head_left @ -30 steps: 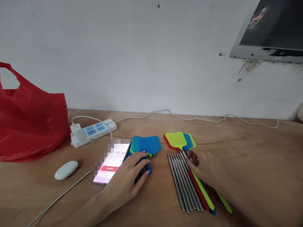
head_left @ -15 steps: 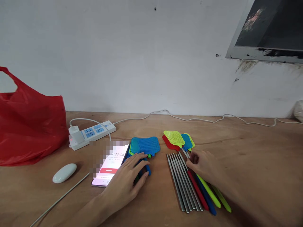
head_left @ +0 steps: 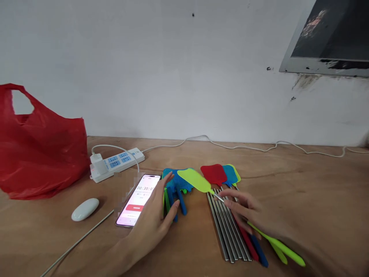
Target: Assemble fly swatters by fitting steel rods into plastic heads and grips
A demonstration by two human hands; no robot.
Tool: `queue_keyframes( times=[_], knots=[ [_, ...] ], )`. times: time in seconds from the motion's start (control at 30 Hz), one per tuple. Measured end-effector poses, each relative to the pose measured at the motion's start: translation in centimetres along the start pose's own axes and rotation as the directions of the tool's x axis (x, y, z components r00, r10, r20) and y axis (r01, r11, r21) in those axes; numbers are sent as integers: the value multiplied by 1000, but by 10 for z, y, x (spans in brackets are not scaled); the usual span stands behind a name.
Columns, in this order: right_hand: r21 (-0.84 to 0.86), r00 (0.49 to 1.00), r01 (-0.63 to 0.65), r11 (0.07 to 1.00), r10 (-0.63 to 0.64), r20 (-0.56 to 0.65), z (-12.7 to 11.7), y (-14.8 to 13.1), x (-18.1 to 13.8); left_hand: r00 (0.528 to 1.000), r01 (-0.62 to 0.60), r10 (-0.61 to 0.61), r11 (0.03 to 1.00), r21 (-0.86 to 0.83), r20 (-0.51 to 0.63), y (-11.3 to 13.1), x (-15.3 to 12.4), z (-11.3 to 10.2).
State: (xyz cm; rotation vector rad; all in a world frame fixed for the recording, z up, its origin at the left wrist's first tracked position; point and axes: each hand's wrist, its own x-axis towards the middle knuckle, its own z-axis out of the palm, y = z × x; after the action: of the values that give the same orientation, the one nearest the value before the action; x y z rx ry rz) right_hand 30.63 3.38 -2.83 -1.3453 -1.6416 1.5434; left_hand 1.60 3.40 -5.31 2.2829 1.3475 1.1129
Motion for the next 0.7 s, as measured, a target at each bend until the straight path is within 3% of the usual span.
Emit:
queue_keyframes(
  times=[0.1, 0.17, 0.3, 0.43, 0.57, 0.7],
  knots=[
    [127, 964, -124, 984, 89, 251, 7, -4, -5, 998, 68, -68, 992, -107, 7, 1, 2, -2],
    [220, 943, -168, 961, 92, 319, 11, -5, -7, 996, 78, -73, 990, -118, 47, 4, 4, -5],
    [301, 947, -151, 942, 51, 317, 18, -2, -9, 993, 75, -61, 986, -146, 98, 11, 8, -10],
    [247, 946, -118, 962, 33, 322, 25, -2, -12, 990, 115, -90, 957, -268, 107, 12, 9, -9],
    [266, 942, -99, 959, 5, 334, 32, -3, -11, 947, 299, -180, 804, -515, 267, 9, 9, -8],
    [294, 944, -110, 949, 7, 330, 35, 0, -8, 913, 386, -192, 696, -606, 360, 10, 13, -12]
  ],
)
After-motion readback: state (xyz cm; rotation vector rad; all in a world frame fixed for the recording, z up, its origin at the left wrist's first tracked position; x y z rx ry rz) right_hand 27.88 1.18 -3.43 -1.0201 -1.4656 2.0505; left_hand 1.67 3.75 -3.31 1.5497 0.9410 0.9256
